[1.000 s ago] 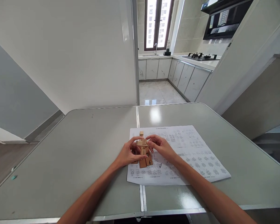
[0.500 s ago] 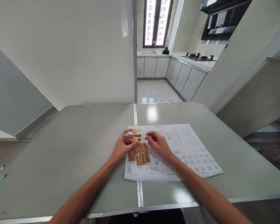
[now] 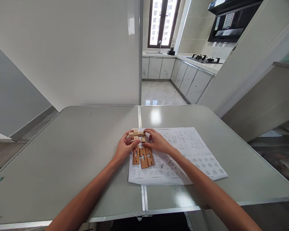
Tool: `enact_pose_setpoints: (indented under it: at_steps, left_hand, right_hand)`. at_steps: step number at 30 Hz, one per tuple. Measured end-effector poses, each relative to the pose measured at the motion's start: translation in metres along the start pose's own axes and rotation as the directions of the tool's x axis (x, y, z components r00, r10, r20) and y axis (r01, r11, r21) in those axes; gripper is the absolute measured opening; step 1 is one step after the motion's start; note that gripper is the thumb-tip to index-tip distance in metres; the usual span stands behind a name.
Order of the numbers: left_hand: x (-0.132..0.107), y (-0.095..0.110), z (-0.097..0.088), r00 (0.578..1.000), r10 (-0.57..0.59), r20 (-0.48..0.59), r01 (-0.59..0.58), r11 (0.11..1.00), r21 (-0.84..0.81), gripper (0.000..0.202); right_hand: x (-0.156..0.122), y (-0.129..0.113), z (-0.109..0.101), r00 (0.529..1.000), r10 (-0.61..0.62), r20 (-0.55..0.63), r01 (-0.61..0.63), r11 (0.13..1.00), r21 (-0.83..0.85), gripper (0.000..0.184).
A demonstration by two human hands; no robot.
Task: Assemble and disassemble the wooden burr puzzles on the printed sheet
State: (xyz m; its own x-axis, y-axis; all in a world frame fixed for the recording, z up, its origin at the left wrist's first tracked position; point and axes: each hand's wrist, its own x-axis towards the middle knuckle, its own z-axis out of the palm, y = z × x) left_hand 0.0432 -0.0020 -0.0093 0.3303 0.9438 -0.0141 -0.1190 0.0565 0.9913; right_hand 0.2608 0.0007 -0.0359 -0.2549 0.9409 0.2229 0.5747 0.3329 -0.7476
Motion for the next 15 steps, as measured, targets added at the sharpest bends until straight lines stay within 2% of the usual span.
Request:
enact_pose_setpoints:
  at_steps: [3, 6, 7, 8, 10, 13, 15]
  left_hand:
    - [-0.003, 0.0, 0.002, 0.998, 0.016, 0.056, -0.016, 1.0, -0.006, 0.081]
    - [-0.007, -0.001, 0.004, 0.997, 0.05, 0.058, -0.051, 0.998, 0.021, 0.08]
    - [-0.008, -0.001, 0.004, 0.997, 0.06, 0.056, -0.062, 0.998, 0.033, 0.08]
    - [-0.009, -0.001, 0.005, 0.996, 0.066, 0.056, -0.068, 0.997, 0.044, 0.08]
    - [-0.011, -0.001, 0.005, 0.995, 0.068, 0.067, -0.072, 0.995, 0.064, 0.08]
    - [-0.014, 0.0, 0.007, 0.991, 0.08, 0.104, -0.092, 0.989, 0.114, 0.082]
    - [-0.017, 0.0, 0.009, 0.986, 0.1, 0.135, -0.121, 0.98, 0.161, 0.082]
  right_hand:
    - [0.003, -0.007, -0.002, 0.999, 0.037, -0.022, -0.037, 0.999, 0.021, 0.053]
    - [-0.009, -0.017, -0.011, 0.987, 0.155, -0.035, -0.141, 0.954, 0.265, 0.055]
    - [-0.015, -0.021, -0.015, 0.975, 0.22, -0.006, -0.202, 0.906, 0.372, 0.055]
    - [-0.023, -0.024, -0.019, 0.96, 0.269, 0.075, -0.273, 0.843, 0.463, 0.055]
    - [-0.037, -0.031, -0.026, 0.939, 0.295, 0.178, -0.342, 0.732, 0.59, 0.049]
    - [-0.05, -0.042, -0.031, 0.928, 0.237, 0.287, -0.372, 0.591, 0.716, 0.042]
    - [-0.054, -0.049, -0.032, 0.934, 0.169, 0.316, -0.355, 0.549, 0.757, 0.04]
